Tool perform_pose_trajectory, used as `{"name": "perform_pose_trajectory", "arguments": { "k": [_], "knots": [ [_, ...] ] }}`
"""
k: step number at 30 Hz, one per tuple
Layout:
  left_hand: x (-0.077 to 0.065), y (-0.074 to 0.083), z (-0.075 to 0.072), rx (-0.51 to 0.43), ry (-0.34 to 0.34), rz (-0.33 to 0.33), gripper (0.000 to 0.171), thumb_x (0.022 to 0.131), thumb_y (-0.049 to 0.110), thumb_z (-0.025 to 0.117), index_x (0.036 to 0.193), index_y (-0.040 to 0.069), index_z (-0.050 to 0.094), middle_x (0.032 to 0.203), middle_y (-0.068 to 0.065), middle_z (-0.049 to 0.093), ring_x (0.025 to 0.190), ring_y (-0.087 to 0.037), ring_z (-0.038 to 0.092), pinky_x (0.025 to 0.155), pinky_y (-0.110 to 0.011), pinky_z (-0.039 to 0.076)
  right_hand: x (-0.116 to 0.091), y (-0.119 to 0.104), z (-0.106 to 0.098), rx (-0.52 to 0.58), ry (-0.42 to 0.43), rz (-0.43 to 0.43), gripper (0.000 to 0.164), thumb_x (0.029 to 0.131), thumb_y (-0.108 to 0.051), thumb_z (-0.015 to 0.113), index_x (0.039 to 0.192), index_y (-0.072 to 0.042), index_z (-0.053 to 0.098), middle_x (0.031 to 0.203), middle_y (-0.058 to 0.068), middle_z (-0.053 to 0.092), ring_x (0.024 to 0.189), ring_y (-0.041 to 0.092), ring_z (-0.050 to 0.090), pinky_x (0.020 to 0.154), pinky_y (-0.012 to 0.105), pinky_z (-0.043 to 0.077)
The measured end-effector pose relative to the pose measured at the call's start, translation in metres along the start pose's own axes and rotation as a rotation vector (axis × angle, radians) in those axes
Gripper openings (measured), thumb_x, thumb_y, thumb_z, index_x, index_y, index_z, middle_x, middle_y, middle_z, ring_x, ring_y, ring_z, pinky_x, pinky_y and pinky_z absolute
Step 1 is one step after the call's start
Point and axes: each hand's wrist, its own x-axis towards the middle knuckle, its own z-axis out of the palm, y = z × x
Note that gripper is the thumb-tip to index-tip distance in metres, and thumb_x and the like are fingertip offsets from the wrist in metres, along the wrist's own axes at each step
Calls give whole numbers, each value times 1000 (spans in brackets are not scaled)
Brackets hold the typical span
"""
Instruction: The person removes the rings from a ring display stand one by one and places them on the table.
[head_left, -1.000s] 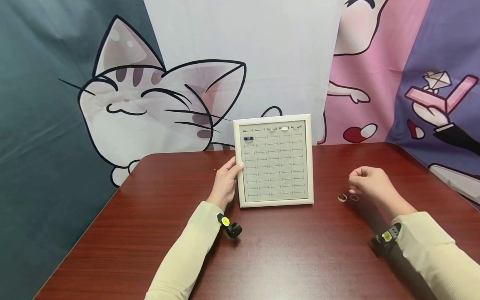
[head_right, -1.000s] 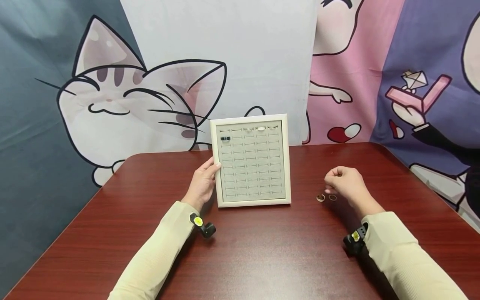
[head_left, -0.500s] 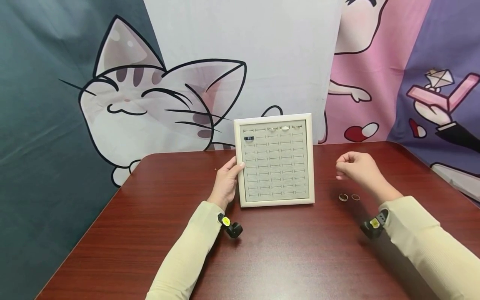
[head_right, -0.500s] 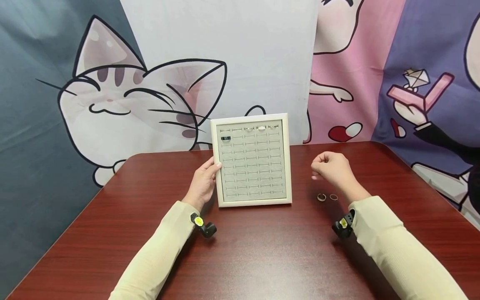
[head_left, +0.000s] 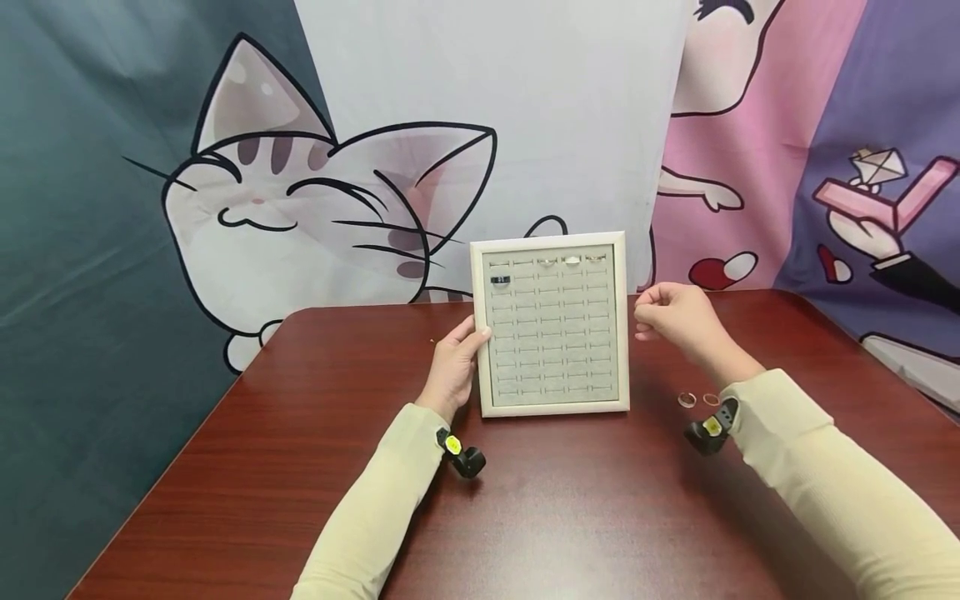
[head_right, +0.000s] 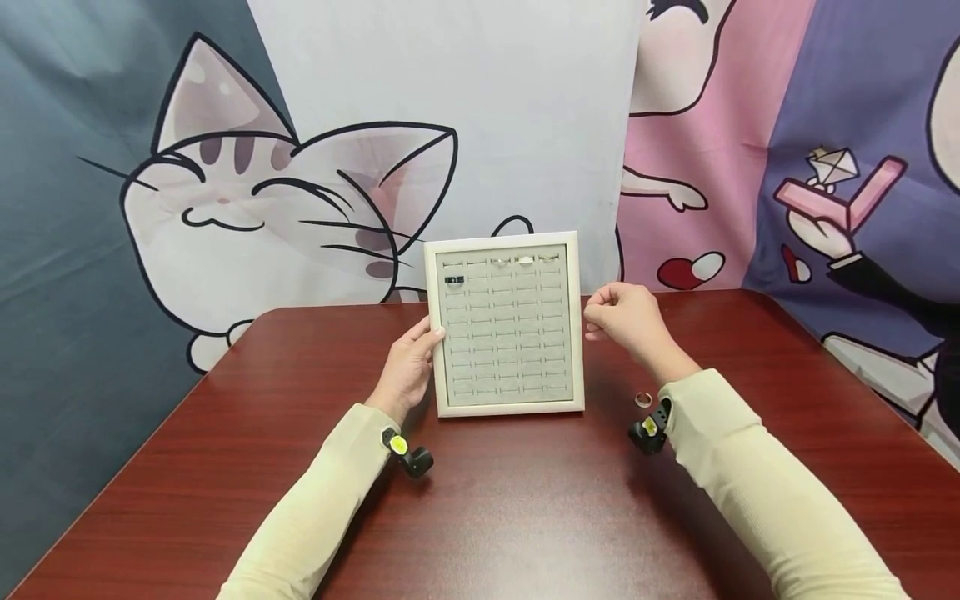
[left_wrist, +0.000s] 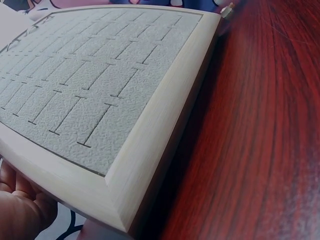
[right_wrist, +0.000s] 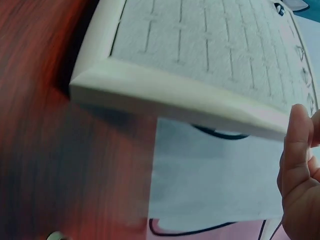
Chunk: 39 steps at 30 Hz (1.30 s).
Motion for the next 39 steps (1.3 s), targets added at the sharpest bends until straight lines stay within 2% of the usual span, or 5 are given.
{"name": "perform_pose_trajectory", "arguments": {
  "k": [6, 18, 25, 31, 39],
  "knots": [
    [0, -1, -1, 6, 2, 6, 34, 90, 10, 58, 123, 9, 59, 100, -4, 68, 83, -14, 64, 73, -30, 49, 6, -12, 11, 15, 3, 3, 13, 77, -2, 50, 86, 6, 54, 64, -1, 55, 57, 6, 55, 62, 30, 55],
    [1, 0, 0, -2, -3, 12, 34, 89, 9, 59, 123, 8, 59, 99, -3, 69, 81, -12, 64, 71, -29, 49, 25, -45, 30, 34, 37, -29, 7, 76, -1, 51, 80, 2, 55, 59, -1, 54, 54, 8, 57, 58, 27, 54],
    [0, 0, -1, -5, 7, 7, 35, 89, 8, 59, 124, 7, 59, 99, -2, 68, 81, -11, 64, 71, -29, 48, 32, -59, 45, 110, 66, -40, 7, 75, -1, 51, 80, 2, 56, 60, -3, 56, 53, 6, 57, 58, 25, 54],
    [-1, 0, 0, -2, -18, 17, 38, 89, 7, 57, 128, 5, 55, 107, -8, 66, 84, -11, 63, 73, -28, 49, 37, -68, 59, 160, 97, -62, 7, 74, 0, 50, 77, 0, 56, 56, -6, 57, 50, 4, 57, 57, 24, 54],
    [-1, 1, 0, -5, -29, 25, 39, 90, 7, 56, 128, 5, 54, 106, -8, 66, 84, -11, 63, 73, -27, 49, 41, -75, 68, 81, 154, -71, 8, 75, -4, 52, 79, -2, 58, 55, -6, 57, 46, 3, 58, 53, 22, 52]
  ]
}}
